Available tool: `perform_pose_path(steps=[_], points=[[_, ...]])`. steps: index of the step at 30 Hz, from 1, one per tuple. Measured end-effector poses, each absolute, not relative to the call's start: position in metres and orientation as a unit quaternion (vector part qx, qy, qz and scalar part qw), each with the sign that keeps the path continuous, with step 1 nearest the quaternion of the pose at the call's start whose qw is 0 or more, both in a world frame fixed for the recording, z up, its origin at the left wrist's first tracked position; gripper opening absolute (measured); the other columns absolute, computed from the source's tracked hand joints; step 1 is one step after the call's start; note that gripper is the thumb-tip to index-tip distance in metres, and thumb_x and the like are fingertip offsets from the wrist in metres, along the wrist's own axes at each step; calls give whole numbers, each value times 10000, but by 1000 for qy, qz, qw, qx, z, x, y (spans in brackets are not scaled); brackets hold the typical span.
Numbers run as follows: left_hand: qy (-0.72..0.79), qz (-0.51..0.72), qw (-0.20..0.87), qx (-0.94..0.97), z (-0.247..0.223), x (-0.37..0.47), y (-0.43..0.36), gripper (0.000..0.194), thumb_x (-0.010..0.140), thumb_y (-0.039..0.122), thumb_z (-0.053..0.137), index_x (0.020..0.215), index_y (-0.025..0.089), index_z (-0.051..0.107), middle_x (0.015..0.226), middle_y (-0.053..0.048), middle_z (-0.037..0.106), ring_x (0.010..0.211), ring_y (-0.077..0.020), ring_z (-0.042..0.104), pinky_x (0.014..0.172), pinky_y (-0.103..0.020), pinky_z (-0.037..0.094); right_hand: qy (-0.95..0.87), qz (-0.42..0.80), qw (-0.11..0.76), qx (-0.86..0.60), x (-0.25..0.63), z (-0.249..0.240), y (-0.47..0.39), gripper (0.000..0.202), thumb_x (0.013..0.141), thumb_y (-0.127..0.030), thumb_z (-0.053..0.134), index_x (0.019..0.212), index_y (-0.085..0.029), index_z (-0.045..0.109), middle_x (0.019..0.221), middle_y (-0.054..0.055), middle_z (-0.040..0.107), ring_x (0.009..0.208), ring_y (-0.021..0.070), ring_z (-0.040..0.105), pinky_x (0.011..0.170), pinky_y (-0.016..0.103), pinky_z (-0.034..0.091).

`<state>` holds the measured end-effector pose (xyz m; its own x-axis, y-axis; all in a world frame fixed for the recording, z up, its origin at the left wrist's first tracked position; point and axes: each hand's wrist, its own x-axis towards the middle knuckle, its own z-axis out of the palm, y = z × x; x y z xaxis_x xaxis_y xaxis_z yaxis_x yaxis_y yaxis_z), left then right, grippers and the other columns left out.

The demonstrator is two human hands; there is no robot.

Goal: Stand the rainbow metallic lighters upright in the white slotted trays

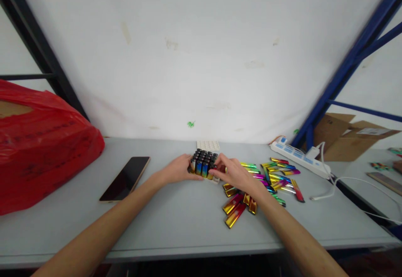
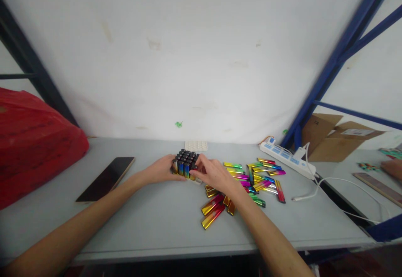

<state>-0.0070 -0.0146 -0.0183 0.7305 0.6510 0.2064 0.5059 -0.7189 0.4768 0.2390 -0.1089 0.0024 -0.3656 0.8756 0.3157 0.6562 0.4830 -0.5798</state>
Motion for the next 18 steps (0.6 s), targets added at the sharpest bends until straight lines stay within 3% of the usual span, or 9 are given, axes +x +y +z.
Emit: perform_pose_path(steps=[8,13,15,18], points=[[305,184,194,914,-18,-7,-14,608,710,631,803,1155,228,707,1137,-52,749,1015,-277,682,904,-335,517,-819,155,284,-474,236,5,-110,377,955,-434,675,1248,-246,530,763,-42,691,651,158,636,626,250,420],[322,179,197,908,-17,-8,-15,650,711,670,780,1176,224,698,1111,-59,750,990,-281,691,880,-329,530,-795,99,329,-501,256,15,-106,294,1082,-423,410,1241,-226,560,757,-20,661,668,161,613,675,271,434],[331,174,195,907,-18,-8,-14,669,699,700,772,1157,217,702,1095,-66,749,971,-283,693,867,-334,535,-797,50,305,-519,272,13,-99,274,1084,-358,398,1172,-204,606,806,16,673,727,179,627,720,293,456],[336,175,186,906,-20,-8,-13,698,682,725,770,1152,214,697,1113,-75,741,1000,-293,686,896,-348,531,-820,11,234,-522,294,2,-88,196,1022,-280,528,1111,-173,666,1041,104,700,984,240,646,904,363,487]])
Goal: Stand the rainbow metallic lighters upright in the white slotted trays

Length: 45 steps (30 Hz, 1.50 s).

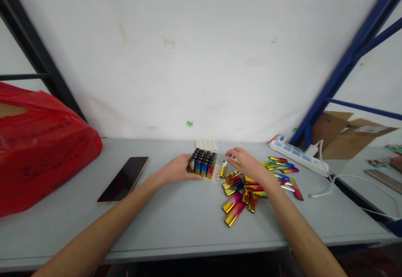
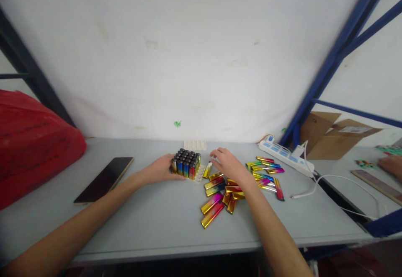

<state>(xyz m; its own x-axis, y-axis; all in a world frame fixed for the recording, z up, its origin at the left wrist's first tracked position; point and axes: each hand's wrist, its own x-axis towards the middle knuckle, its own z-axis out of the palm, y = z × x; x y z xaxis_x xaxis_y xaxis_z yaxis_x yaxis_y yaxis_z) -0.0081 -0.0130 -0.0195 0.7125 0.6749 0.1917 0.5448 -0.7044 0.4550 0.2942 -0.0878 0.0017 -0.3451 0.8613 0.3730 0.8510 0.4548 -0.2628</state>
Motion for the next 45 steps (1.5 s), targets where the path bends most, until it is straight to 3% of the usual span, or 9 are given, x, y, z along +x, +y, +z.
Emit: perform_pose_path(steps=[5,12,19,25,31,36,39,42,45], points=[[339,170,188,906,-22,-8,-11,668,681,730,765,1118,230,700,1082,-60,745,969,-277,687,858,-328,534,-849,42,165,-501,301,-16,-79,309,953,-189,611,1258,-170,659,1277,128,673,1196,262,604,1078,408,434],[337,184,180,906,-20,-8,-14,676,674,710,777,1123,208,714,1072,-65,755,961,-288,693,847,-330,539,-838,86,147,-518,297,-3,-82,204,873,-143,680,1066,-171,738,1090,110,706,1021,242,657,979,367,476],[338,182,184,905,-20,-7,-11,746,647,734,785,1175,213,698,1121,-75,750,999,-302,693,877,-348,534,-772,342,279,-458,302,13,-91,287,838,-409,769,1008,-184,716,1077,66,724,979,226,680,911,375,530],[335,179,212,901,-18,-7,-13,691,658,692,794,1160,225,706,1079,-48,763,951,-279,701,826,-322,536,-629,513,472,-344,273,19,-99,276,825,-405,808,901,-206,632,1233,98,724,1147,237,665,1026,430,483],[330,183,210,902,-16,-7,-14,678,663,664,811,1166,224,703,1102,-46,764,978,-284,702,838,-314,537,-546,544,539,-340,255,12,-98,353,815,-477,791,954,-247,564,842,-4,719,840,185,703,911,367,520],[334,182,203,902,-17,-7,-13,693,662,684,799,1165,215,710,1100,-62,763,991,-298,698,841,-327,539,-538,537,515,-397,251,6,-94,445,817,-596,717,993,-264,480,809,-47,632,590,117,572,645,289,519],[335,178,207,902,-18,-7,-13,708,659,703,793,1167,217,713,1097,-61,763,977,-291,700,828,-323,542,-529,539,514,-407,252,2,-90,465,826,-646,678,987,-274,450,701,-80,561,467,78,345,443,194,342],[340,179,201,901,-19,-7,-12,726,651,719,792,1166,213,713,1086,-59,765,962,-292,703,806,-320,545,-519,530,510,-435,252,-2,-87,514,863,-731,545,790,-228,473,534,-102,318,435,69,191,406,187,160],[346,178,199,899,-20,-7,-12,724,645,723,793,1147,206,719,1066,-62,769,957,-299,704,789,-320,546,-511,492,512,-485,251,-4,-85,590,894,-693,462,557,-225,339,489,-93,178,426,62,131,416,217,105]])
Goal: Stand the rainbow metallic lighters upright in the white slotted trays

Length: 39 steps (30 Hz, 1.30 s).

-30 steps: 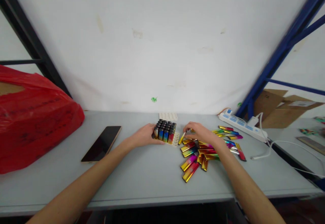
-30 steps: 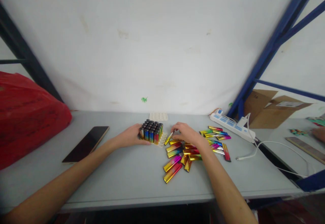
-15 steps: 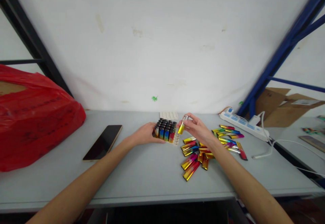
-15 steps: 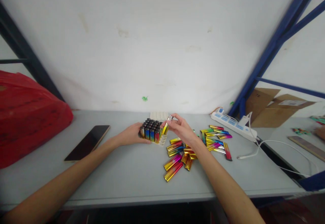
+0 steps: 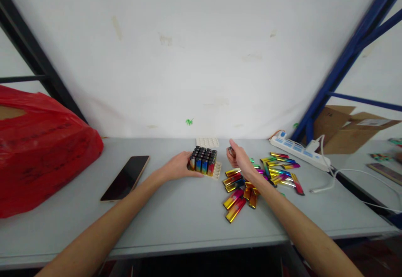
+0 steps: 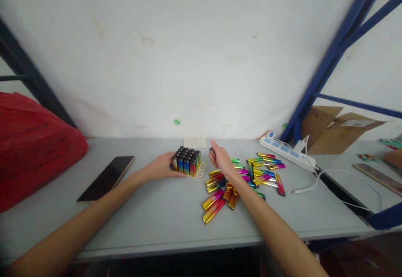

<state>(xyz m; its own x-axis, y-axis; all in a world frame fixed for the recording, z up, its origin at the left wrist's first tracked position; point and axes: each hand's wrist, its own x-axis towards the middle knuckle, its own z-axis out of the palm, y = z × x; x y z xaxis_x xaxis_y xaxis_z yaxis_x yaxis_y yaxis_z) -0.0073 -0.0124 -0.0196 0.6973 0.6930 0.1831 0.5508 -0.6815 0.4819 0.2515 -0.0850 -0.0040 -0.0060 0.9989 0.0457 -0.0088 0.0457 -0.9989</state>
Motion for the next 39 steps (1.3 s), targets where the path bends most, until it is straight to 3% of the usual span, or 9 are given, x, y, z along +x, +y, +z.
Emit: perform_pose_path(steps=[6,10,16,24,27,30,35,39], points=[[325,181,215,903,-19,-7,-12,712,663,705,795,1168,209,714,1095,-59,764,983,-292,701,800,-312,545,-521,440,506,-528,247,-7,-86,470,888,-496,418,510,-242,301,463,-61,209,421,81,158,410,240,123],[329,181,209,903,-17,-7,-13,709,662,709,795,1165,216,712,1109,-59,763,999,-298,700,818,-317,543,-511,451,516,-519,246,-6,-85,536,886,-627,458,540,-236,338,477,-69,229,422,76,165,414,235,134],[322,179,213,905,-15,-7,-14,665,679,683,794,1149,220,714,1096,-56,762,987,-289,700,810,-314,539,-532,458,536,-469,252,-8,-78,627,841,-812,484,774,-196,584,551,-87,262,431,79,215,431,228,175],[342,178,190,903,-17,-7,-14,690,649,726,787,1117,223,717,1079,-58,766,985,-299,701,801,-315,542,-538,405,504,-542,255,-7,-82,467,876,-592,440,582,-232,392,490,-63,254,430,88,186,417,246,132],[342,179,193,902,-16,-7,-15,696,652,723,788,1124,218,712,1084,-61,765,975,-297,705,800,-316,544,-532,434,503,-525,252,-4,-85,422,872,-566,457,622,-229,411,510,-77,230,433,83,158,419,237,113],[341,180,200,901,-16,-7,-16,674,656,699,796,1121,218,714,1085,-58,766,958,-292,707,806,-323,546,-535,454,513,-494,251,-5,-83,502,891,-664,452,700,-205,523,544,-87,233,441,80,157,428,233,129],[334,186,209,900,-15,-6,-16,671,663,688,794,1136,219,711,1084,-56,767,955,-287,705,847,-333,546,-596,379,528,-471,259,-10,-77,575,937,-715,428,1027,-189,642,659,-54,413,524,112,388,501,248,345],[345,185,200,898,-16,-7,-16,681,653,695,796,1130,218,711,1070,-59,767,939,-290,705,822,-336,547,-681,256,471,-499,270,-10,-77,425,978,-602,489,999,-203,632,747,-10,600,694,150,582,670,273,470]])
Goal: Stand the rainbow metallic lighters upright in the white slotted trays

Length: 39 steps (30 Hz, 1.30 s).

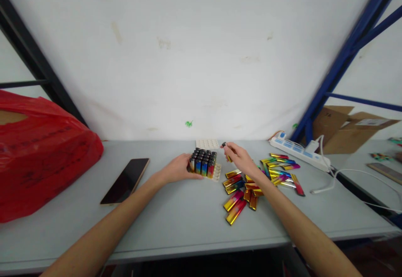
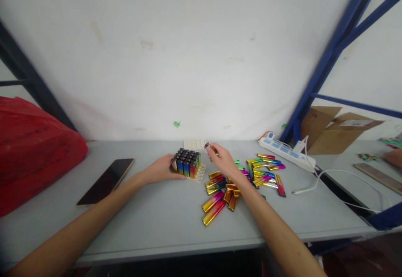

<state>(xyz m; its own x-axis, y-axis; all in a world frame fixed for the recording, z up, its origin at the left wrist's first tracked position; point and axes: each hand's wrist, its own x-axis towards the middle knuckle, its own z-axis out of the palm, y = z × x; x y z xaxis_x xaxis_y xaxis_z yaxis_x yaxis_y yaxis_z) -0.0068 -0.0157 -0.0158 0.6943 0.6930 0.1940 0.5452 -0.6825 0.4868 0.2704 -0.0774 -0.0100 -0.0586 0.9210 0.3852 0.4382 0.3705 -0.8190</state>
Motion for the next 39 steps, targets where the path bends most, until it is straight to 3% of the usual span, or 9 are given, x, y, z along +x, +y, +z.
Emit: perform_pose_path(steps=[4,8,16,20,28,34,36,39], points=[[339,184,198,901,-16,-7,-15,684,661,693,796,1141,214,709,1075,-63,764,945,-288,704,825,-334,541,-686,224,466,-511,275,-12,-77,347,945,-548,592,948,-205,643,897,40,731,840,199,693,779,325,541],[332,185,205,902,-16,-7,-15,686,664,692,798,1150,217,706,1080,-60,764,951,-288,701,829,-337,541,-665,273,487,-496,272,-20,-75,332,931,-533,618,1009,-211,638,975,70,763,904,226,736,794,375,612],[348,181,187,901,-20,-8,-12,738,650,717,793,1175,204,706,1111,-85,753,1019,-324,685,859,-355,543,-748,206,343,-529,270,-20,-76,122,951,-289,607,1020,-216,536,905,57,760,806,215,756,712,320,576],[329,188,207,902,-21,-8,-12,692,666,683,801,1162,210,709,1097,-61,764,1005,-299,694,829,-317,545,-799,142,277,-515,268,-14,-80,119,959,-222,596,1073,-205,571,974,79,768,910,225,738,812,335,549],[348,178,181,902,-21,-8,-11,722,645,742,779,1135,216,714,1081,-70,754,986,-308,690,818,-334,542,-830,194,193,-486,301,10,-95,302,956,-302,616,1241,-209,653,1200,77,736,1114,233,677,1032,372,475],[346,175,173,905,-23,-8,-10,754,655,763,757,1162,208,702,1095,-76,740,976,-297,680,870,-354,529,-818,184,98,-537,326,10,-94,199,842,-283,725,1015,-194,768,1098,97,729,1042,270,658,977,373,476],[349,175,171,905,-23,-8,-10,742,651,765,757,1141,210,706,1072,-69,743,967,-297,681,848,-347,533,-821,176,101,-534,324,7,-92,144,839,-284,726,940,-186,755,1035,93,727,994,261,654,937,367,481],[349,177,167,905,-23,-8,-10,740,647,769,756,1135,215,707,1059,-63,744,974,-300,682,833,-340,535,-814,176,150,-533,317,7,-91,146,886,-295,676,984,-187,694,989,74,732,927,235,662,861,351,491]])
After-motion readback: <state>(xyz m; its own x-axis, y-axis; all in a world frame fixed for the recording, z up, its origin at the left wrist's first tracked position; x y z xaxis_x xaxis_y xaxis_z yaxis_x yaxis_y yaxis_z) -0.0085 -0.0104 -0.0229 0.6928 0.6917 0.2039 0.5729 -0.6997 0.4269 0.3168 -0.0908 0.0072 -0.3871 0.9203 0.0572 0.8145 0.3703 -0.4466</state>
